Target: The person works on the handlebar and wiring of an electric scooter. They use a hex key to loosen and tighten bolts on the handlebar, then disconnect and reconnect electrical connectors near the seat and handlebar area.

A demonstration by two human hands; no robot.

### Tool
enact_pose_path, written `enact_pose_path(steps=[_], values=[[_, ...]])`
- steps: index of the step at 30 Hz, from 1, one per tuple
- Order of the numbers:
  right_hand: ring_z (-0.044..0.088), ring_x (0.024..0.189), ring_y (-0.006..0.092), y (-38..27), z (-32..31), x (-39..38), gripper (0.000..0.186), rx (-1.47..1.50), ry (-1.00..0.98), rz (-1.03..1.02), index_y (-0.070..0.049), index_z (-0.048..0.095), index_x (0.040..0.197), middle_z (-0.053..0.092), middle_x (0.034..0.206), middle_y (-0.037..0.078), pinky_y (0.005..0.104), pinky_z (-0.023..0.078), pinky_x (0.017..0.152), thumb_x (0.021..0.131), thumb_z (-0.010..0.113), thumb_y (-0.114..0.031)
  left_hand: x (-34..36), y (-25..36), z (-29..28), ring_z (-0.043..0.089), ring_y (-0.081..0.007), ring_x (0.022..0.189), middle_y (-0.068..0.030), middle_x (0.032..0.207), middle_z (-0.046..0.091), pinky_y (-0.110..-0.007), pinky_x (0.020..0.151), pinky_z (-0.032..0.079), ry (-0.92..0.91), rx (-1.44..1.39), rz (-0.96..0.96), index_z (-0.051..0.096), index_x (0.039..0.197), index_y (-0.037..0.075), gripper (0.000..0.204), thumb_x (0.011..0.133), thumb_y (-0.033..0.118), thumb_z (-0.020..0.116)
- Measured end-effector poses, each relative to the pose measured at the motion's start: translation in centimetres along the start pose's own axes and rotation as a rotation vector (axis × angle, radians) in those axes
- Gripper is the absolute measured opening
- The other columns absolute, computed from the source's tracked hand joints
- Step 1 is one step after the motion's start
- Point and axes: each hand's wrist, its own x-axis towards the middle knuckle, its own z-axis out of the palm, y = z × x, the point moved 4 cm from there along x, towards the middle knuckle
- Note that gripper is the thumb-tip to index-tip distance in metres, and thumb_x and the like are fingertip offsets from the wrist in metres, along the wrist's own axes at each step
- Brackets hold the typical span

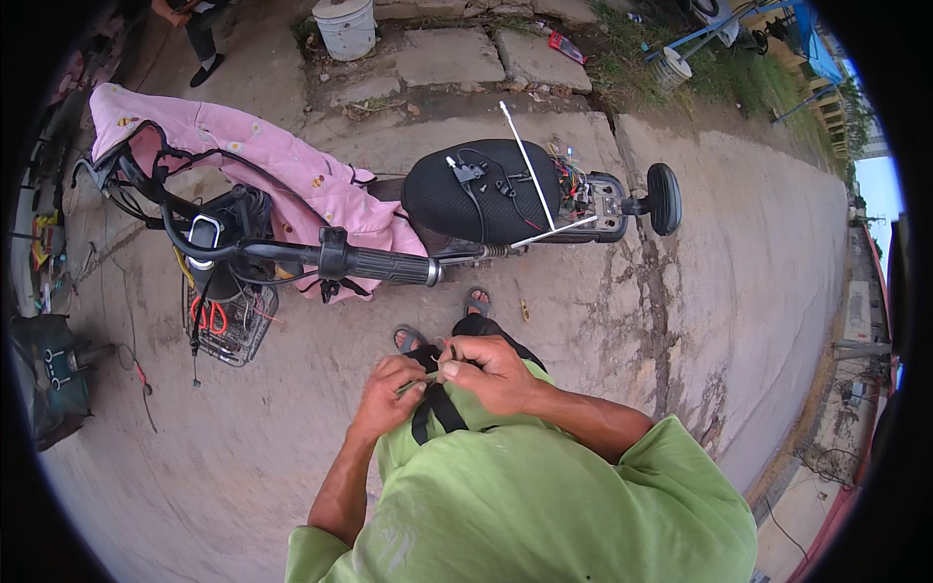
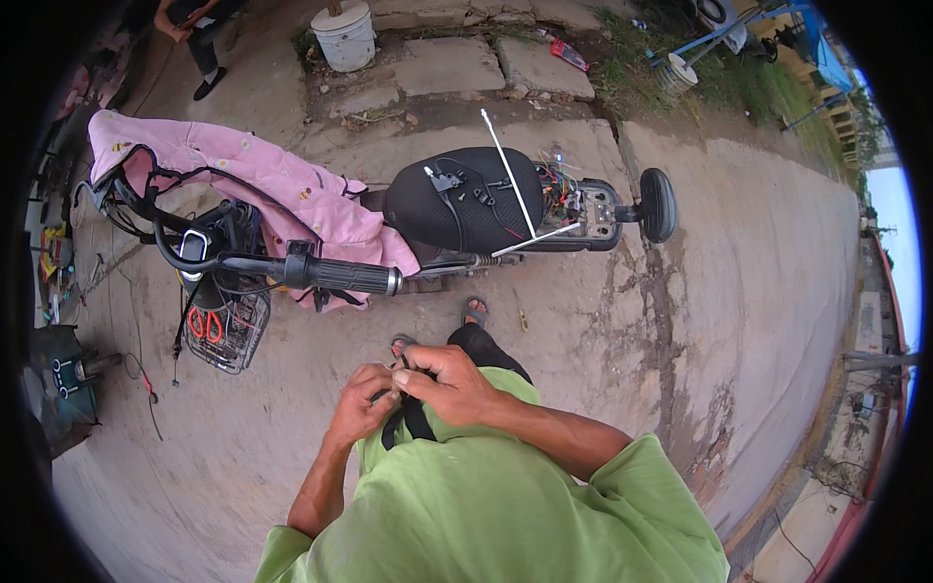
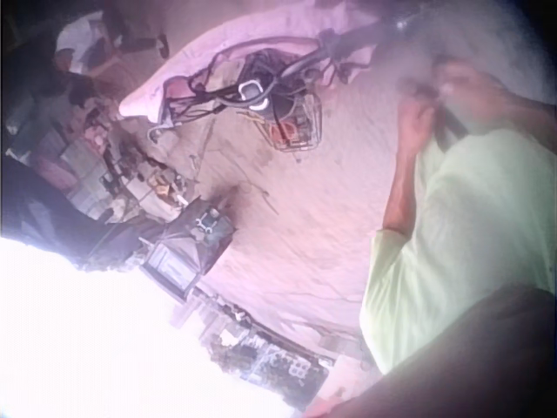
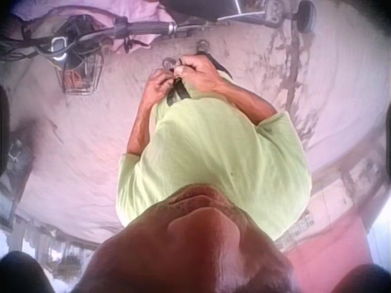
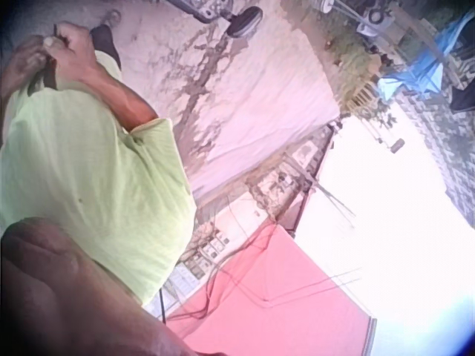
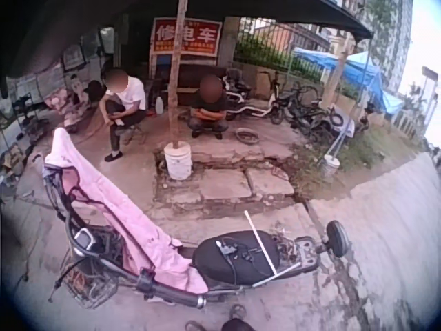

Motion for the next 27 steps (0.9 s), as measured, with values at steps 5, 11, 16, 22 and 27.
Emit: enact_pose_path(steps=[5, 11, 16, 22, 27], values=[[0.049, 0.070, 0.0077, -2.2, -5.3, -2.2, 0.025, 0.232, 0.124, 0.062, 0.001, 0.067, 0.093, 0.057, 0.076, -0.002, 0.0290, 0.043, 0.064, 0.103, 0.058, -0.020, 2.5, 1.7, 3.4, 0.062, -0.0336, 0.112, -0.0137, 0.120, 0.065, -0.043, 0.100, 0.048, 0.004, 0.098, -0.001, 0.069, 0.111, 0.003, 0.024, 0.088, 0.007, 0.071], [0.040, 0.059, 0.0038, 0.1, -14.4, -3.4, 0.026, 0.602, 0.310, 0.123, 0.000, 0.068, 0.103, 0.046, 0.067, -0.006, 0.0234, 0.034, 0.056, 0.103, 0.060, -0.024, 7.8, 4.9, 7.9, 0.066, -0.0319, 0.104, -0.0156, 0.111, 0.068, -0.038, 0.095, 0.050, -0.046, -0.073, -0.148, 0.068, 0.117, 0.001, 0.026, 0.094, 0.013, 0.068], [0.037, 0.057, 0.0021, 4.0, -23.5, -5.8, 0.041, 0.604, 0.517, 0.224, 0.002, 0.061, 0.130, 0.050, 0.074, -0.007, 0.0212, 0.029, 0.050, 0.101, 0.066, -0.027, 13.9, 8.4, 13.5, 0.067, -0.0302, 0.101, -0.0159, 0.107, 0.069, -0.037, 0.092, 0.051, -0.050, -0.094, -0.198, 0.067, 0.121, 0.000, 0.029, 0.097, 0.016, 0.068], [0.041, 0.063, 0.0030, 9.6, -30.2, -12.6, 0.044, 0.198, 0.278, 0.378, 0.000, 0.061, 0.133, 0.048, 0.072, -0.008, 0.0237, 0.035, 0.056, 0.097, 0.071, -0.024, 22.7, 12.9, 21.0, 0.069, -0.0188, 0.092, -0.0115, 0.107, 0.071, -0.032, 0.083, 0.053, -0.087, -0.195, -0.159, 0.066, 0.120, -0.002, 0.026, 0.098, 0.012, 0.065], [0.046, 0.066, 0.0056, 10.1, -33.2, -14.7, 0.038, -0.041, 0.167, 0.390, -0.002, 0.066, 0.124, 0.052, 0.071, -0.004, 0.0273, 0.041, 0.061, 0.093, 0.072, -0.023, 29.1, 15.3, 26.2, 0.064, -0.0104, 0.081, -0.0051, 0.095, 0.068, -0.029, 0.076, 0.053, -0.127, -0.408, -0.250, 0.062, 0.129, 0.000, 0.031, 0.102, 0.015, 0.063]])
